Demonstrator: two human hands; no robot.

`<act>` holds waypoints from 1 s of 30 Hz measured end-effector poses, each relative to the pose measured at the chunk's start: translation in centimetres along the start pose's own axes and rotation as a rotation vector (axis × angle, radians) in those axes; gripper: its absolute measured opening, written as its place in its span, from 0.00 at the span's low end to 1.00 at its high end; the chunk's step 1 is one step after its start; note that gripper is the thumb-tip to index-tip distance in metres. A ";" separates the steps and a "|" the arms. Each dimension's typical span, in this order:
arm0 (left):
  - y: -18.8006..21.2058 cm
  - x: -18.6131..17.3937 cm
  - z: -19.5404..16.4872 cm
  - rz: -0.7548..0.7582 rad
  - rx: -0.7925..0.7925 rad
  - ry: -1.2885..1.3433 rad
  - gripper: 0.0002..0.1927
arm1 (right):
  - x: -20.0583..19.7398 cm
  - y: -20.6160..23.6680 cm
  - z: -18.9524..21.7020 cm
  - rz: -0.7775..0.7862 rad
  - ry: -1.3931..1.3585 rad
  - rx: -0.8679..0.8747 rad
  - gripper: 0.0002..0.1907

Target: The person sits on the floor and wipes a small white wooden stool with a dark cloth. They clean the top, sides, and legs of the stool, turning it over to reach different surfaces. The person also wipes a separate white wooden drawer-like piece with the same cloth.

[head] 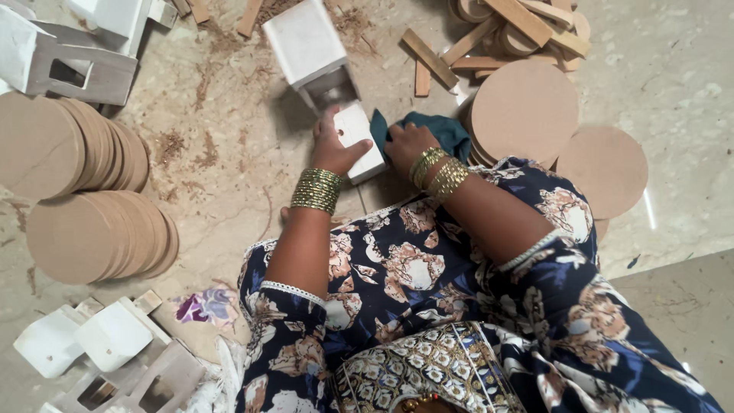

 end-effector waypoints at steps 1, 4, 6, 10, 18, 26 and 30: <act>0.0 0.0 0.2 0.015 0.013 0.007 0.53 | 0.0 0.6 0.0 0.025 0.008 -0.026 0.14; 0.1 -0.1 0.3 0.010 0.022 0.026 0.55 | -0.4 1.8 -0.8 0.081 -0.084 -0.017 0.16; 0.2 -0.5 -0.5 -0.035 0.060 -0.045 0.55 | -0.9 1.9 -2.1 0.070 -0.132 0.074 0.18; 1.6 -0.3 -2.5 0.072 -0.021 -0.265 0.62 | -3.3 0.7 -4.0 -0.305 -0.203 0.265 0.23; 3.5 -0.1 -6.2 0.222 0.023 -0.459 0.80 | 1.0 -3.0 -1.5 -0.184 -0.160 0.241 0.17; 3.0 -0.3 -6.6 0.096 0.200 -0.373 0.79 | 3.3 -0.4 0.9 -0.092 -0.014 0.148 0.16; 2.3 -0.1 -5.7 0.109 0.095 -0.400 0.76 | 2.9 2.0 0.8 -0.065 -0.001 0.121 0.17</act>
Point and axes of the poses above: each hand's wrist, its own y-axis away from the middle knuckle, its own x-axis out of the palm, z = x × y, the point moved 7 cm from there along -y, towards the middle knuckle, and after that the axes turned 9 degrees about -z, right-handed, at the moved point
